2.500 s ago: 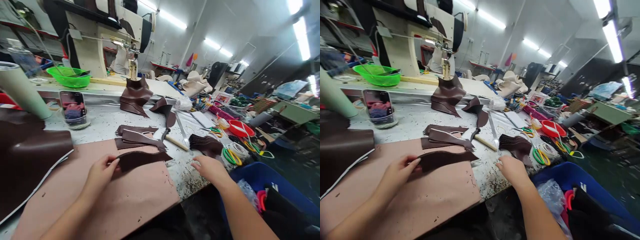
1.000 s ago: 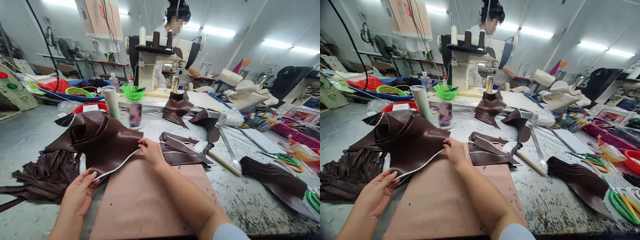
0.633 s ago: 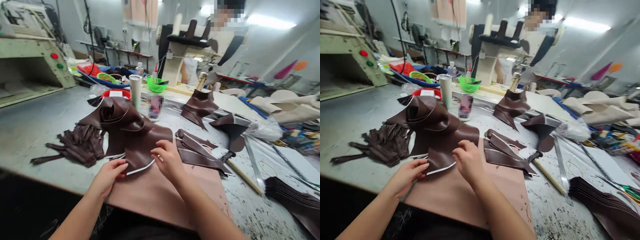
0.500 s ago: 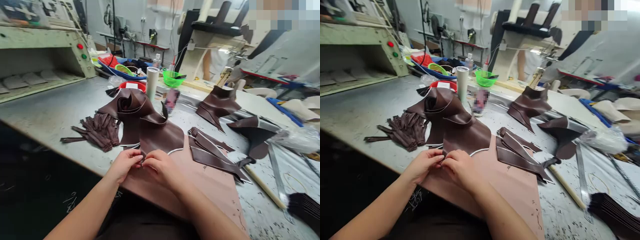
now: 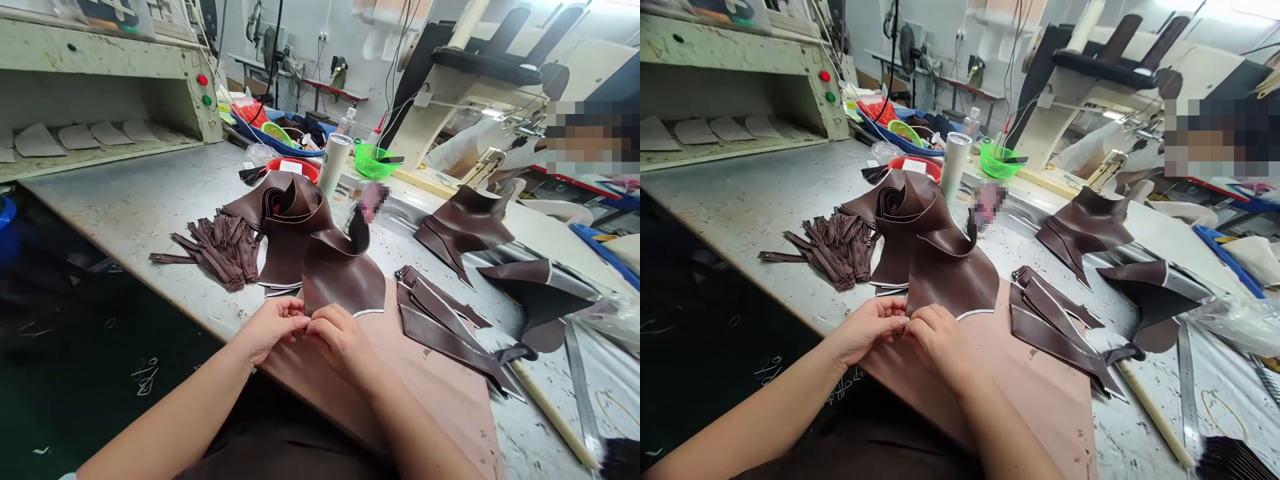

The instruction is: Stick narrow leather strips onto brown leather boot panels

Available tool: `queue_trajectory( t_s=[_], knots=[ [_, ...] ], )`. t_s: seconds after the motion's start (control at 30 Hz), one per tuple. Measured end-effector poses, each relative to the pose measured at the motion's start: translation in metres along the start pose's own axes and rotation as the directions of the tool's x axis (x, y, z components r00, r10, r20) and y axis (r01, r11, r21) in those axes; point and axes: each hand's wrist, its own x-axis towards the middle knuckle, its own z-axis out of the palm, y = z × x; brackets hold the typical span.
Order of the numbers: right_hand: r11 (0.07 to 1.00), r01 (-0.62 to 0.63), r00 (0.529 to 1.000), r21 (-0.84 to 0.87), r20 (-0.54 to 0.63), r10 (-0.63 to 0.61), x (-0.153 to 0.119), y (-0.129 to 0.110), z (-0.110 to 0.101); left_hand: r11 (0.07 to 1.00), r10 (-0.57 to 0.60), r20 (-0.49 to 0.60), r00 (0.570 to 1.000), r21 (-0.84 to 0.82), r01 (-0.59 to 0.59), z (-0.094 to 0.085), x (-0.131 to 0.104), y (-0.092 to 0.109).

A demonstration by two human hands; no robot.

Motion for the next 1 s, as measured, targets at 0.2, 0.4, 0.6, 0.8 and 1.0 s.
queue_trajectory(
  t_s=[0.2,0.4,0.6,0.8,1.0],
  knots=[
    [0.997,0.021,0.999,-0.071,-0.025,-0.022,0.0009,-0.0011,0.0005,1.000,0.018,0.023,1.000,-0.005,-0.018,0.0030,-0.0013,0.0011],
    [1.000,0.000,0.998,-0.006,-0.058,-0.001,0.0000,-0.0010,0.0002,1.000,0.016,0.028,0.999,-0.012,-0.015,0.0035,-0.0006,0.0011],
    [0.999,-0.016,0.999,0.041,-0.042,0.018,0.0005,-0.0013,-0.0011,1.000,0.013,0.030,0.999,-0.020,-0.013,0.0049,-0.0018,0.0000],
    [0.980,-0.143,0.988,0.139,0.080,0.133,0.0015,0.0014,-0.0038,0.999,-0.012,0.045,0.999,-0.042,0.014,0.0039,-0.0020,0.0011],
    [0.941,-0.181,0.982,0.286,0.101,0.159,0.0010,0.0074,-0.0059,0.997,-0.026,0.048,0.999,-0.065,0.029,0.0023,0.0000,0.0002]
  ],
)
